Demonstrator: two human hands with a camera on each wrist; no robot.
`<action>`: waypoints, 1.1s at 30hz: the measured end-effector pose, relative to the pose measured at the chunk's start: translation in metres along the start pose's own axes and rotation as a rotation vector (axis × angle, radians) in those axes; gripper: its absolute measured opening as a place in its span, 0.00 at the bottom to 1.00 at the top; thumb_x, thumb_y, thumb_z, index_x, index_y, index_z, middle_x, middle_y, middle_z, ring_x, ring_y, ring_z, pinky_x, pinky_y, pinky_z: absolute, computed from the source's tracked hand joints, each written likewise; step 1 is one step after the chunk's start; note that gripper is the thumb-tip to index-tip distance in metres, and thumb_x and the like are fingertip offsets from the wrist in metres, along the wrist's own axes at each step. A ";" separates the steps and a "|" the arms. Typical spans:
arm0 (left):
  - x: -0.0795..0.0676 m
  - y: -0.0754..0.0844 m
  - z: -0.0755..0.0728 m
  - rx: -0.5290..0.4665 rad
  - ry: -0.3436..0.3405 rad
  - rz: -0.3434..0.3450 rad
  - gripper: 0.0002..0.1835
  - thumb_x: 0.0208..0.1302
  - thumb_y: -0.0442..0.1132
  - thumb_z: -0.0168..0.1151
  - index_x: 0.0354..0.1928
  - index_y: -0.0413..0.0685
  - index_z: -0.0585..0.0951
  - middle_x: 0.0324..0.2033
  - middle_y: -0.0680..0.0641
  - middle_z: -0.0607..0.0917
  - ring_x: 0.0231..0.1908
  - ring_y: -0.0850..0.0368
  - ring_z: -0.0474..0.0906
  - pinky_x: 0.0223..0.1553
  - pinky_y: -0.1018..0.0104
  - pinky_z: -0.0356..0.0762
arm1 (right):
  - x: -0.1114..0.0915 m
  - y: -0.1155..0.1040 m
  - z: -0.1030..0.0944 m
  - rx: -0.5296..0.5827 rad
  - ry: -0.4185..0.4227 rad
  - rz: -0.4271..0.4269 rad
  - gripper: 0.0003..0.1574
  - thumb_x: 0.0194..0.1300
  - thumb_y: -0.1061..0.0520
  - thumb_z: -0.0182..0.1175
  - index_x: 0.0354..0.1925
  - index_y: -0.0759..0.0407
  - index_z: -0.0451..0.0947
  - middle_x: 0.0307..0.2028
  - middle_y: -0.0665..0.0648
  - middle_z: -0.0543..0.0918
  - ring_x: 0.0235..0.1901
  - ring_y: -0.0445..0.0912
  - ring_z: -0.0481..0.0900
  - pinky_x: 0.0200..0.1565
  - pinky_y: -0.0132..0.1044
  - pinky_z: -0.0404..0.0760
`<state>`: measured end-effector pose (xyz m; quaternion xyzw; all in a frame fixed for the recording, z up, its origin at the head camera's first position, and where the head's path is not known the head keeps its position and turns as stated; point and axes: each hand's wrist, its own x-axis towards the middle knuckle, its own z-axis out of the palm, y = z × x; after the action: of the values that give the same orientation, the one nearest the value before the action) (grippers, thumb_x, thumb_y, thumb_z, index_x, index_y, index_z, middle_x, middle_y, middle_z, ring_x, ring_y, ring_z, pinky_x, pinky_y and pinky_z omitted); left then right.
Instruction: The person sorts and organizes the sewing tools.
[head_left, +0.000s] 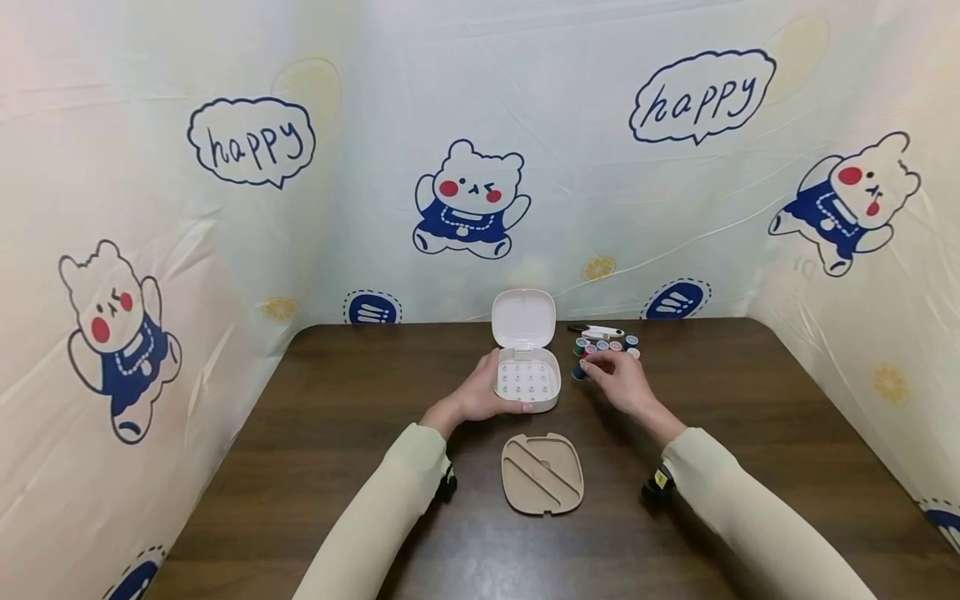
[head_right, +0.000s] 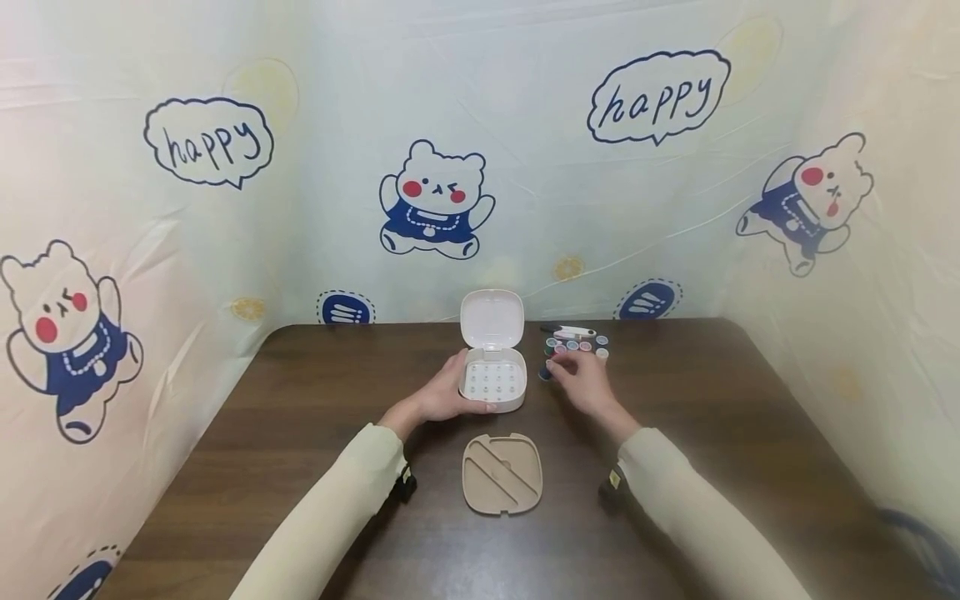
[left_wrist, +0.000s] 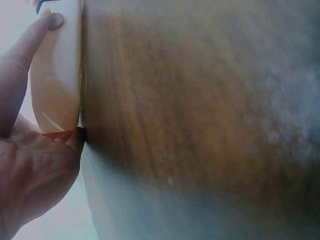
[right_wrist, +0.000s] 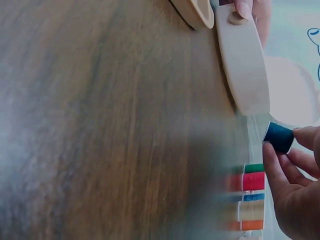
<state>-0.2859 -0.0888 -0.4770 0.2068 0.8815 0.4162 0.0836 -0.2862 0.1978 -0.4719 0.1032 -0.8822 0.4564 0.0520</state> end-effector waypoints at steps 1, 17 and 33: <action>0.000 0.000 0.000 0.000 0.000 -0.002 0.61 0.49 0.50 0.84 0.77 0.40 0.54 0.68 0.35 0.64 0.66 0.43 0.63 0.68 0.50 0.63 | 0.000 -0.001 0.000 0.005 0.000 -0.003 0.14 0.74 0.58 0.63 0.50 0.67 0.85 0.44 0.64 0.87 0.37 0.49 0.83 0.36 0.32 0.79; 0.000 -0.001 0.001 0.006 0.000 0.005 0.61 0.49 0.50 0.83 0.77 0.39 0.53 0.68 0.35 0.64 0.66 0.42 0.64 0.67 0.49 0.63 | 0.004 -0.018 0.013 0.166 -0.071 -0.020 0.15 0.76 0.62 0.58 0.52 0.74 0.80 0.46 0.70 0.85 0.44 0.63 0.86 0.49 0.53 0.83; 0.002 -0.004 0.000 0.004 0.002 0.035 0.60 0.50 0.50 0.83 0.76 0.38 0.54 0.68 0.35 0.64 0.66 0.42 0.62 0.68 0.49 0.62 | 0.017 -0.035 0.023 0.069 -0.066 -0.071 0.12 0.74 0.59 0.62 0.49 0.66 0.84 0.41 0.63 0.87 0.40 0.57 0.86 0.40 0.40 0.82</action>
<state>-0.2890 -0.0904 -0.4801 0.2218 0.8787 0.4160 0.0750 -0.2949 0.1568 -0.4545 0.1513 -0.8629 0.4808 0.0355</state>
